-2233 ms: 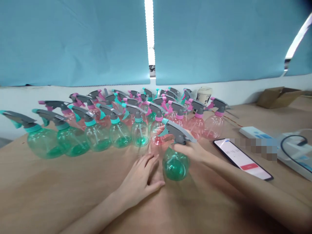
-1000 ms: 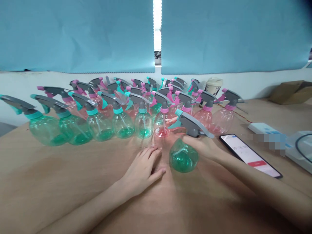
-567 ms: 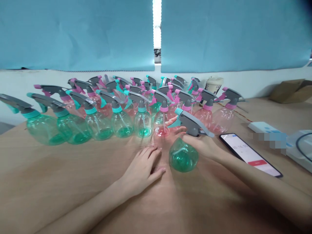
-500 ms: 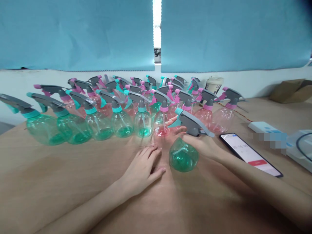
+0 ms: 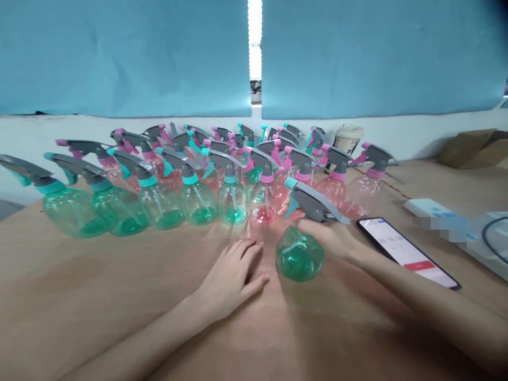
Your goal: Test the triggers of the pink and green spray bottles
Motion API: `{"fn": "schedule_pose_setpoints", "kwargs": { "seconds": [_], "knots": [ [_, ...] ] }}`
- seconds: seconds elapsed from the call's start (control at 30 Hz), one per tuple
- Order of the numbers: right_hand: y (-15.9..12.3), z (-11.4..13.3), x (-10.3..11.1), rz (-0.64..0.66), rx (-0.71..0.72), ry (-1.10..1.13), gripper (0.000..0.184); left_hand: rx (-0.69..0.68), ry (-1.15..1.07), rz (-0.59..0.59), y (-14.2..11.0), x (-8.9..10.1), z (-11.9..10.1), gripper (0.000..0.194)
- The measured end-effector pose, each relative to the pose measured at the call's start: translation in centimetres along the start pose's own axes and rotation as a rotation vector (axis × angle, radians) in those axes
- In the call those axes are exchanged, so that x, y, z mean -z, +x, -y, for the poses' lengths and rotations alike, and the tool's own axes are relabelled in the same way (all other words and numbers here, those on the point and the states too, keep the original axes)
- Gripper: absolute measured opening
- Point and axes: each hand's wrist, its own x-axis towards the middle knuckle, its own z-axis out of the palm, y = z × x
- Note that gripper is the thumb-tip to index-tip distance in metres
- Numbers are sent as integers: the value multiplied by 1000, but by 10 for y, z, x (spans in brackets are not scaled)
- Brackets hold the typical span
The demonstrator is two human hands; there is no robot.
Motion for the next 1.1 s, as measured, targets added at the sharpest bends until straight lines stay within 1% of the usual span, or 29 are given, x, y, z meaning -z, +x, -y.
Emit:
{"fn": "schedule_pose_setpoints", "kwargs": {
  "seconds": [0.2,0.33,0.43,0.6,0.73,0.8,0.97,1.1],
  "knots": [
    [0,-1,1,-9,23,-27,11,4,-1,10,-1,1,0,44],
    [0,-5,-1,24,-7,57,17,5,-9,1,0,2,-1,42],
    [0,-10,-1,56,5,116,24,6,-5,-5,0,1,-1,43],
    [-2,-9,2,22,25,23,16,15,27,2,-1,-1,0,49],
    [-3,-7,3,19,-17,-34,20,8,33,-5,-1,-1,1,50],
    [-2,-7,2,13,-24,-32,20,8,25,-10,-1,-1,1,49],
    [-2,-9,1,29,10,23,15,6,22,-15,-1,-2,1,50],
    [-3,-10,1,49,1,37,13,6,39,-7,-1,-2,1,50]
  ]
}}
